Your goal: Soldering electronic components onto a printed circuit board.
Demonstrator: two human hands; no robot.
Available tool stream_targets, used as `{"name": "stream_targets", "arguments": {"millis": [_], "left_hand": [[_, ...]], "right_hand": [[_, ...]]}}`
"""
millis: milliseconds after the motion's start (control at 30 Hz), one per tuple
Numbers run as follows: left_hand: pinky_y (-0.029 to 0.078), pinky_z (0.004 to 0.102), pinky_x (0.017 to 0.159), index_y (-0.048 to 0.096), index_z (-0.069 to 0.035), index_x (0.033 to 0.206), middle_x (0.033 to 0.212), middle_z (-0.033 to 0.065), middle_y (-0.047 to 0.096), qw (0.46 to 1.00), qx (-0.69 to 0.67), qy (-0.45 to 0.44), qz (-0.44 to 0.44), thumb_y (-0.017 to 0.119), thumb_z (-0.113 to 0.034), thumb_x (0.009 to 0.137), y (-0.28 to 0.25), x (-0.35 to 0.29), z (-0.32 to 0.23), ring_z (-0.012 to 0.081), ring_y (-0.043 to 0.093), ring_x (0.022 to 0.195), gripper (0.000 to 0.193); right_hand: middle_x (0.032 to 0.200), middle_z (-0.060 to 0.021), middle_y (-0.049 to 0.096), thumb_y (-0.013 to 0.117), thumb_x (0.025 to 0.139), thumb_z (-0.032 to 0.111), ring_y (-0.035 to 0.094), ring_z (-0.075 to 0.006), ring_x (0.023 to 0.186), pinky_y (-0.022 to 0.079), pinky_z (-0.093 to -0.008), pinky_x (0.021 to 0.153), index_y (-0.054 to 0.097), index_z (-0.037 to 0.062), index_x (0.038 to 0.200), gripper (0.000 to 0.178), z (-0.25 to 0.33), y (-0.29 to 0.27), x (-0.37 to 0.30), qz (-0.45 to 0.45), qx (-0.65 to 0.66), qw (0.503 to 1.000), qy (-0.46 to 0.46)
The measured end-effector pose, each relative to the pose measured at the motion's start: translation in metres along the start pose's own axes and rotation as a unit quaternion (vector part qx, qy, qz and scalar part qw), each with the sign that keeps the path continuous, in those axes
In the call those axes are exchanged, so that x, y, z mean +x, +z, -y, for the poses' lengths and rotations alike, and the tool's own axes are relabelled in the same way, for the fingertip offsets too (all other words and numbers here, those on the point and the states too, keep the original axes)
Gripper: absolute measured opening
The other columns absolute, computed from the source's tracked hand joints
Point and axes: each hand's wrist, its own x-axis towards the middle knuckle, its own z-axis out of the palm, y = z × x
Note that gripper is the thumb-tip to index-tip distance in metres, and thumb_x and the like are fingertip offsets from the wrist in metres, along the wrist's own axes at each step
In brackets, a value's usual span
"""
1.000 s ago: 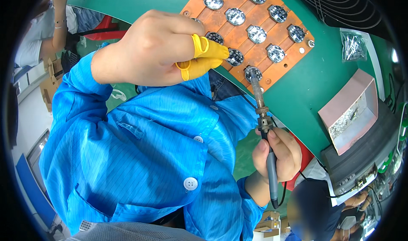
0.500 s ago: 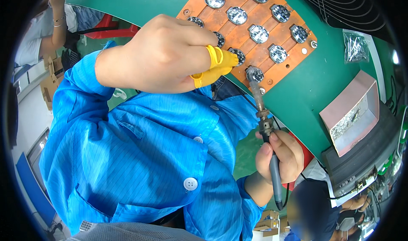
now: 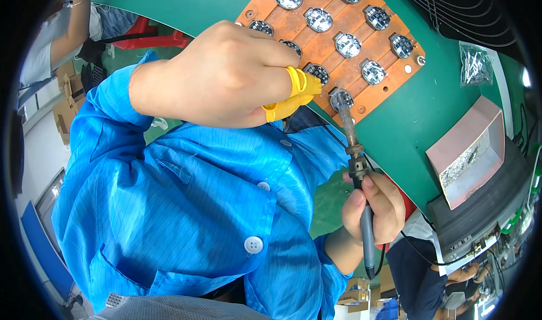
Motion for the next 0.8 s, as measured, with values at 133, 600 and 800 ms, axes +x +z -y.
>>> {"name": "stream_targets", "arguments": {"millis": [133,600,800], "left_hand": [[0.052,0.0381,0.054,0.062,-0.005,0.071,0.071,0.0082,0.06,1.0,-0.001,0.002,-0.009,0.068,-0.012,0.067,0.003,-0.002,0.0,0.0264,0.066,0.066,0.011],[0.049,0.0291,0.049,0.065,-0.006,0.075,0.078,0.0075,0.061,0.993,0.003,0.039,-0.11,0.082,-0.01,0.07,-0.001,-0.021,0.016,0.0199,0.062,0.059,0.018],[0.05,0.028,0.05,0.07,-0.005,0.084,0.081,0.0086,0.063,0.996,0.025,0.021,-0.082,0.084,-0.01,0.068,-0.014,-0.038,0.02,0.0202,0.064,0.062,0.022]], "right_hand": [[0.084,-0.0255,0.064,0.061,0.093,0.007,0.069,-0.0287,0.061,0.056,-0.0331,0.056,0.057,-0.0107,0.095,0.018,0.001,0.001,0.001,0.006,-0.011,1.0,-0.004],[0.08,-0.0239,0.064,0.063,0.093,0.014,0.069,-0.0286,0.061,0.054,-0.0321,0.053,0.057,-0.0095,0.093,0.025,0.002,-0.002,0.003,0.006,-0.029,1.0,-0.006],[0.083,-0.0249,0.067,0.062,0.093,0.012,0.068,-0.028,0.061,0.056,-0.0336,0.056,0.058,-0.0087,0.098,0.021,0.003,0.007,0.017,0.045,-0.005,0.998,-0.044]]}}
